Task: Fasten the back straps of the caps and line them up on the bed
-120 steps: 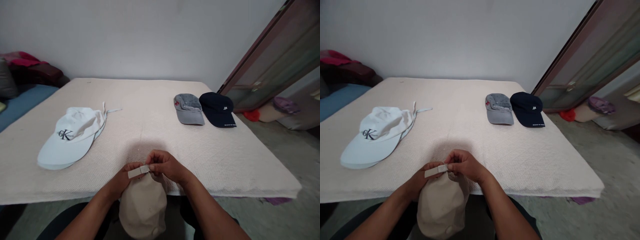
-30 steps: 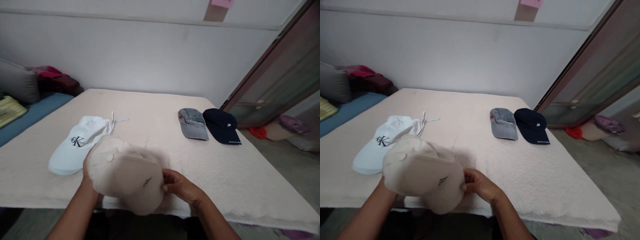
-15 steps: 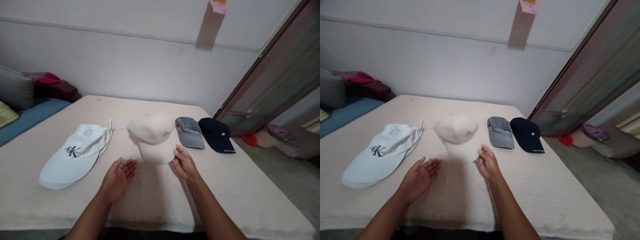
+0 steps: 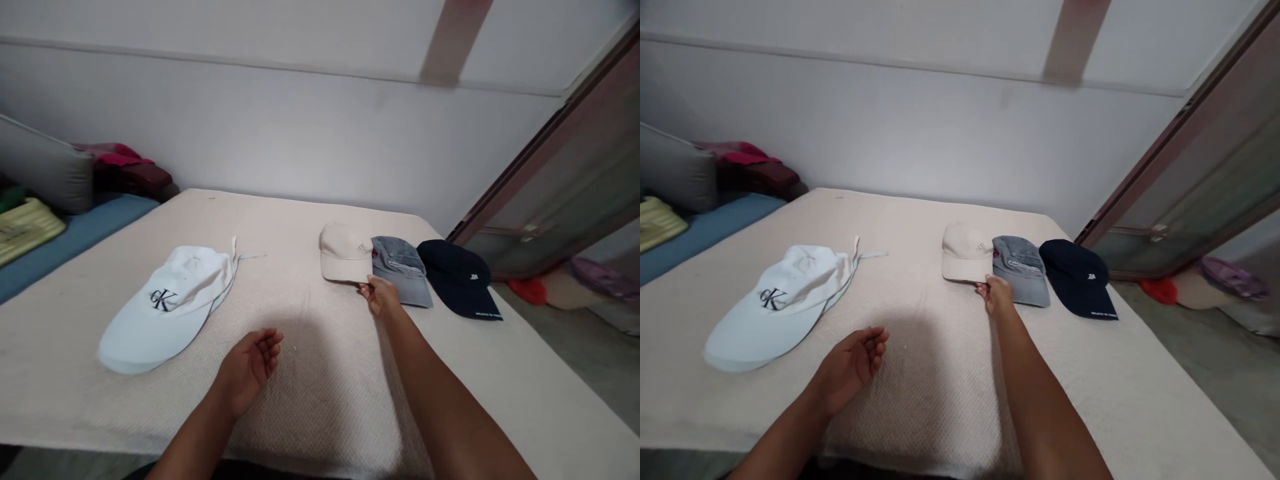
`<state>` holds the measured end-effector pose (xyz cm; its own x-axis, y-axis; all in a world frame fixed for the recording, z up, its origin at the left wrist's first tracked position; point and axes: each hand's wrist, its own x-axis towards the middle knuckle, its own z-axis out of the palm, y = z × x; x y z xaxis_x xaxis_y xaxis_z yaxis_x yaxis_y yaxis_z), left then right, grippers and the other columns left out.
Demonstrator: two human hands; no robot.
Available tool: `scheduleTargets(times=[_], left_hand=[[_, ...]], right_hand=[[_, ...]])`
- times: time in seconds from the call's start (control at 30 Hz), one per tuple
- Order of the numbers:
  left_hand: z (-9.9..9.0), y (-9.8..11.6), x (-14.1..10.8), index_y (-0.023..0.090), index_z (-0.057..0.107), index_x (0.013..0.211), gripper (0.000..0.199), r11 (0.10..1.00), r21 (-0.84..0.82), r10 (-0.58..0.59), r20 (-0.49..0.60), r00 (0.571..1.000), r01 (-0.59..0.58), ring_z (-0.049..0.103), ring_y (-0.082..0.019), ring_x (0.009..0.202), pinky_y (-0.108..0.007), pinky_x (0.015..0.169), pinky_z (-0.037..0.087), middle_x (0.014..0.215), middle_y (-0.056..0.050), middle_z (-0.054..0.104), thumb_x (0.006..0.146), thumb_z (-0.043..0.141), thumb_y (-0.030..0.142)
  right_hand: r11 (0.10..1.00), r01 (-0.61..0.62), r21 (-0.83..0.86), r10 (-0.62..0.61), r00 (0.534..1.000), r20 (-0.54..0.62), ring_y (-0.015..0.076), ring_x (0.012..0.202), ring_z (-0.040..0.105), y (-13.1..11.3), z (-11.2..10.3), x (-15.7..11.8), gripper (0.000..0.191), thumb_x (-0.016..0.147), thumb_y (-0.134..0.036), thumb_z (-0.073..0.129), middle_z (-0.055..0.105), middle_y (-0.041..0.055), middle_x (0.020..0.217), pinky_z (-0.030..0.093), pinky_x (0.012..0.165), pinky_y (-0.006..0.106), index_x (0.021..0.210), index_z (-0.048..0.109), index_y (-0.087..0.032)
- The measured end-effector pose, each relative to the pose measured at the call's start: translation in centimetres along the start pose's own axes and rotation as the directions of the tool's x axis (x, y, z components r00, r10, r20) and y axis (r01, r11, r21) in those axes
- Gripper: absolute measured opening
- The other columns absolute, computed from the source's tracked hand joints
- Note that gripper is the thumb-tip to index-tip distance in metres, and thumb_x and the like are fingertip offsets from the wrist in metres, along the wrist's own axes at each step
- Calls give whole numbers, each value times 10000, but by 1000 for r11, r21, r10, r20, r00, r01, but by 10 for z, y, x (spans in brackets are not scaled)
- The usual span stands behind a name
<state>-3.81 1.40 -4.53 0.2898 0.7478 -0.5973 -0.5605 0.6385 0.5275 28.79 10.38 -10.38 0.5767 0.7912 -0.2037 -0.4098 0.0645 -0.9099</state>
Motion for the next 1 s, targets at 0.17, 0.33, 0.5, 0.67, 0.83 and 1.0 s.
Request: scheduleTargets(times=[0.17, 0.33, 0.5, 0.67, 0.83, 1.0], left_hand=[[-4, 1, -4, 94, 613, 770, 98, 998, -61, -1, -37, 999, -1, 577, -99, 535, -191, 458, 463, 724, -62, 633, 807, 523, 102], [-15, 5, -6, 106, 576, 729, 93, 980, -170, 83, -131, 988, -105, 529, -79, 473, -174, 405, 401, 653, -32, 589, 789, 509, 85], [-26, 12, -10, 129, 534, 675, 111, 936, -247, 207, -185, 961, -249, 463, -61, 422, -168, 377, 337, 581, 13, 519, 773, 495, 92], [-45, 45, -22, 148, 530, 674, 90, 816, -303, 413, -292, 863, -493, 456, -48, 435, -155, 401, 333, 578, 37, 511, 756, 530, 111], [-84, 84, -33, 166, 497, 680, 124, 683, -349, 479, -449, 754, -641, 479, -49, 456, -139, 424, 355, 589, 41, 514, 770, 436, 104], [-100, 92, -32, 152, 525, 742, 151, 676, -373, 436, -492, 753, -635, 535, -69, 515, -160, 466, 416, 683, 2, 572, 784, 392, 94]], right_hand=[[997, -1, -83, -3, 999, -51, 100, 414, 552, 2, 5, -23, 172, 719, -194, 648, 547, -30, 496, 473, 371, 184, 707, 479, -165], [984, 81, -159, -95, 992, -84, 49, 310, 400, 9, 10, -65, 124, 683, -195, 606, 470, -89, 435, 297, 276, 130, 738, 496, -177], [977, 50, -207, -56, 998, -21, 35, 327, 381, 27, 33, -118, 150, 653, -191, 583, 463, -94, 438, 264, 309, 123, 794, 532, -174], [945, -120, -306, 213, 932, 292, 79, 383, 478, 58, 103, -176, 148, 622, -189, 611, 565, -16, 515, 291, 327, 166, 762, 596, -144], [890, -207, -407, 396, 794, 462, 137, 444, 574, 92, 182, -214, 139, 636, -172, 618, 624, 26, 598, 367, 354, 213, 774, 613, -148], [865, -274, -420, 466, 749, 471, 143, 533, 624, 110, 228, -224, 207, 641, -162, 643, 635, 23, 690, 367, 386, 196, 828, 556, -168]])
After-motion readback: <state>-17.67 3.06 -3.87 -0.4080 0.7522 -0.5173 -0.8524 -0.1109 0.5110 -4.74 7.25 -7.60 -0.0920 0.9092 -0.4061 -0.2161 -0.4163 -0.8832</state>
